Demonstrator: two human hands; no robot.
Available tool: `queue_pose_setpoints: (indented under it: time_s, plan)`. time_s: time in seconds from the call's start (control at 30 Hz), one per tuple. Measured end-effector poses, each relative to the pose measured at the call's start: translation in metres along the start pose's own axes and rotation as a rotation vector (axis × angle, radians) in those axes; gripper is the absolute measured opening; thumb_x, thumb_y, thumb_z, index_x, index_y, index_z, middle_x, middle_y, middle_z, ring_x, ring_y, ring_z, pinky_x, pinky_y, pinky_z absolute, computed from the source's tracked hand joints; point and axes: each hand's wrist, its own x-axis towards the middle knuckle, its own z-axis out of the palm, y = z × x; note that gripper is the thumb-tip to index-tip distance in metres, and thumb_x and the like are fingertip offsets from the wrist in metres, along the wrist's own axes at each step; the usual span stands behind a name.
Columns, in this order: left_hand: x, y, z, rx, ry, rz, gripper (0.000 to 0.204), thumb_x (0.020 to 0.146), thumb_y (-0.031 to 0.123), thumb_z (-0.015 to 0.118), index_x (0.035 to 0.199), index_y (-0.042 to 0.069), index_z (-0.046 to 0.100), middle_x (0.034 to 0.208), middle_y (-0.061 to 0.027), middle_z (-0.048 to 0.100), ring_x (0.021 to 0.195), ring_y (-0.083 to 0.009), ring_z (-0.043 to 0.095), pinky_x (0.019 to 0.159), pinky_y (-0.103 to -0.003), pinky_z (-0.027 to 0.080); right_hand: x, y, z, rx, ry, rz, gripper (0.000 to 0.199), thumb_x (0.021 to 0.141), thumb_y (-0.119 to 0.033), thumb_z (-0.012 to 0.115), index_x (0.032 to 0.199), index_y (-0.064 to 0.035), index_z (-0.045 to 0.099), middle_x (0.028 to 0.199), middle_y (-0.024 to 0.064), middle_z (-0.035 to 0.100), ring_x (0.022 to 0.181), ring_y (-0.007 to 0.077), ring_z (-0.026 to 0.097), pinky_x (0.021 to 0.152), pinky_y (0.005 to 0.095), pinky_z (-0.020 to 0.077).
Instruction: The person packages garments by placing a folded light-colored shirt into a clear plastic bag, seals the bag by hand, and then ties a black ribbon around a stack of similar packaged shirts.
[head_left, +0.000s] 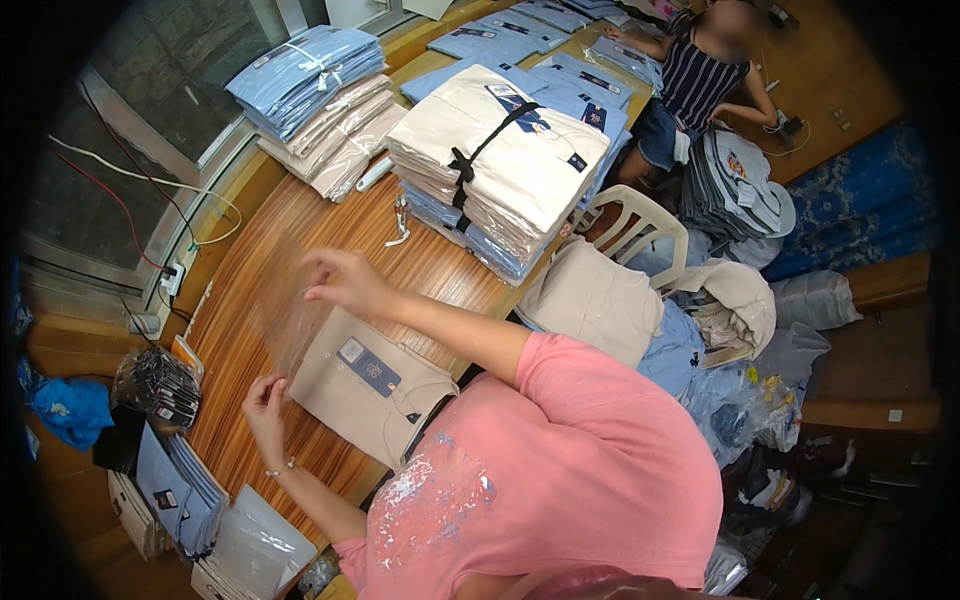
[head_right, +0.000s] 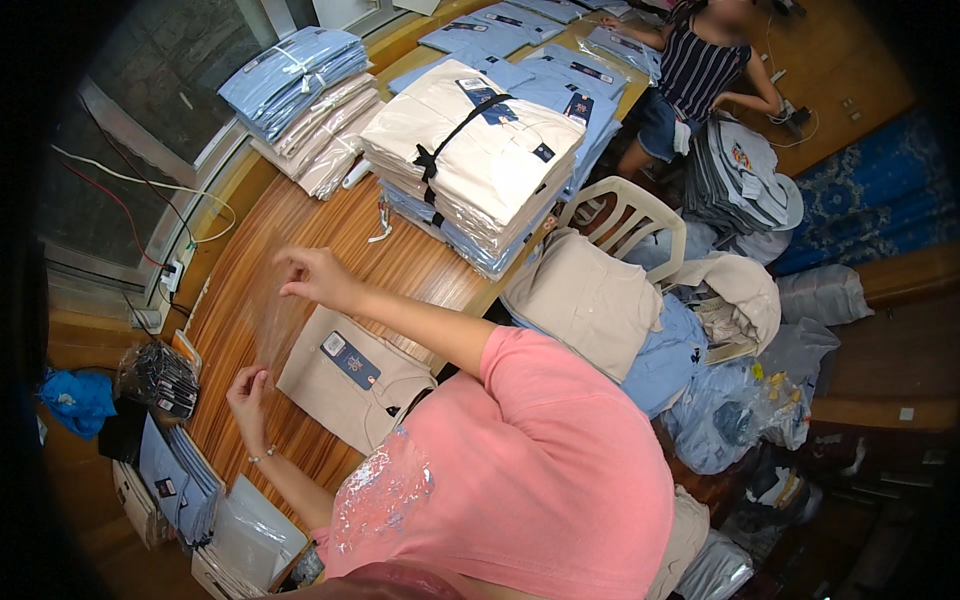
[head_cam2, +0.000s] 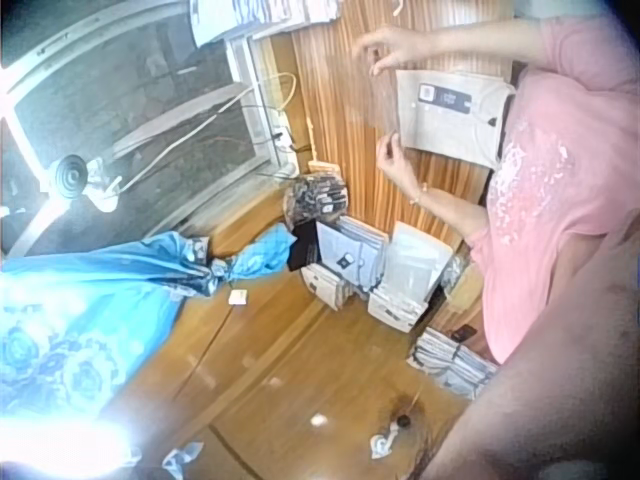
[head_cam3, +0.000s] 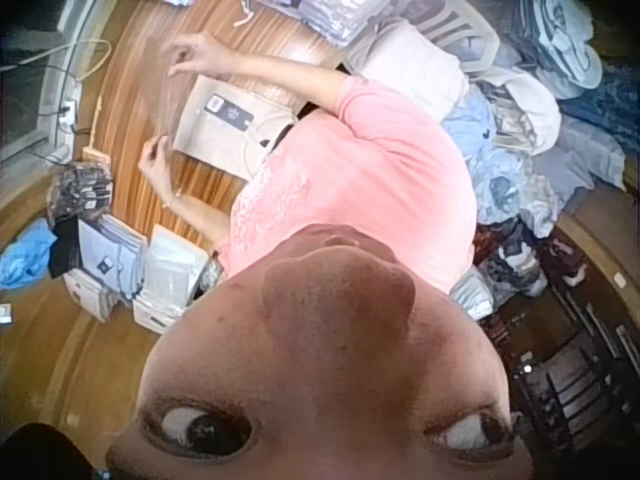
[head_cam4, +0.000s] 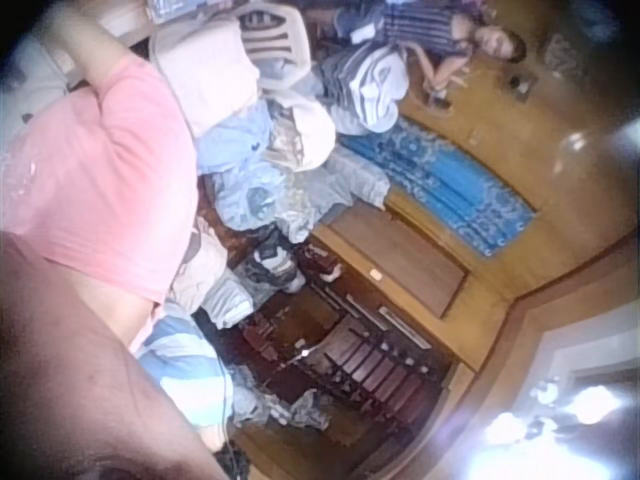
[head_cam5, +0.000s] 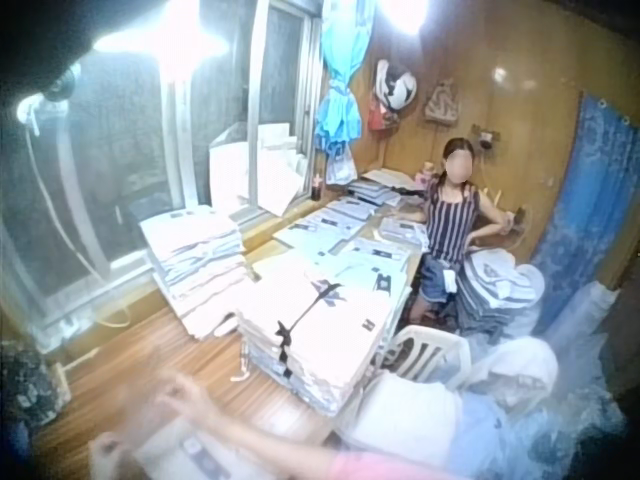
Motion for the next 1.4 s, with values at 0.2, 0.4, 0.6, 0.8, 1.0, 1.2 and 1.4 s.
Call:
queue_pose_setpoints:
  time_s: [0.2, 0.4, 0.6, 0.8, 1.0, 1.2, 1.4]
  plan:
    - [0.003, -0.004, 0.020, -0.042, 0.039, -0.145, 0.010, 0.087, 0.009, 0.060, 0.088, -0.001, 0.064, 0.074, 0.0002, 0.058, 0.068, -0.0069, 0.051, 0.064, -0.021, 0.042, -0.003, 0.057, -0.001, 0.132, 0.153, 0.118, 0.037, 0.074, -0.008, 0.071, 0.105, -0.0021, 0.052, 0.083, 0.0057, 0.060, 0.074, 0.0143, 0.058, 0.071, 0.0275, 0.0474]
    - [0.007, -0.011, 0.061, -0.470, 0.183, -0.203, 0.006, 0.091, 0.012, 0.054, 0.087, 0.007, 0.055, 0.078, 0.0013, 0.055, 0.068, -0.0062, 0.050, 0.059, -0.020, 0.040, -0.066, 0.074, 0.030, 0.379, 0.076, 0.655, 0.026, 0.085, -0.023, 0.062, 0.103, -0.0069, 0.050, 0.090, 0.0031, 0.056, 0.070, 0.0119, 0.055, 0.059, 0.0249, 0.0457]
    - [0.014, -0.020, 0.078, -0.522, 0.161, -0.164, 0.008, 0.090, 0.013, 0.056, 0.088, 0.006, 0.057, 0.080, 0.0010, 0.056, 0.069, -0.0055, 0.050, 0.062, -0.020, 0.041, -0.082, 0.037, 0.046, 0.641, -0.215, 0.840, 0.023, 0.090, -0.028, 0.057, 0.086, -0.0058, 0.059, 0.074, 0.0003, 0.058, 0.067, 0.0076, 0.054, 0.053, 0.0203, 0.0427]
    - [0.012, -0.014, 0.066, -0.473, 0.366, -0.179, 0.009, 0.089, 0.013, 0.059, 0.092, 0.005, 0.059, 0.079, 0.0022, 0.057, 0.067, -0.0046, 0.049, 0.059, -0.019, 0.039, -0.068, 0.041, 0.046, 0.520, -0.148, 0.819, 0.016, 0.087, -0.021, 0.060, 0.083, -0.0054, 0.058, 0.072, 0.0012, 0.059, 0.064, 0.0083, 0.055, 0.053, 0.0215, 0.0439]
    - [0.013, -0.020, 0.064, -0.527, 0.441, -0.145, 0.010, 0.089, 0.013, 0.059, 0.094, 0.005, 0.060, 0.081, 0.0016, 0.058, 0.065, -0.0044, 0.048, 0.054, -0.018, 0.037, -0.071, 0.045, 0.050, 0.495, -0.136, 0.767, 0.012, 0.082, -0.012, 0.065, 0.082, -0.0037, 0.056, 0.073, 0.0037, 0.059, 0.065, 0.0097, 0.057, 0.051, 0.0232, 0.0447]
    - [0.012, -0.011, 0.052, -0.304, 0.496, -0.094, 0.009, 0.089, 0.010, 0.058, 0.092, 0.002, 0.061, 0.081, 0.0001, 0.059, 0.064, -0.0065, 0.050, 0.052, -0.022, 0.038, -0.058, 0.057, 0.043, 0.313, -0.286, 0.783, 0.044, 0.078, -0.034, 0.069, 0.104, -0.0061, 0.047, 0.089, 0.0064, 0.057, 0.072, 0.0129, 0.056, 0.055, 0.0277, 0.0453]
    - [0.002, 0.021, 0.042, 0.575, 0.136, 0.323, 0.010, 0.081, 0.006, 0.061, 0.090, 0.004, 0.065, 0.081, -0.0090, 0.058, 0.069, -0.0243, 0.057, 0.061, -0.033, 0.045, 0.002, 0.080, -0.025, 0.585, -0.229, 0.998, 0.084, 0.080, -0.063, 0.051, 0.136, -0.0041, 0.029, 0.135, 0.0191, 0.038, 0.115, 0.0313, 0.048, 0.088, 0.0441, 0.0446]
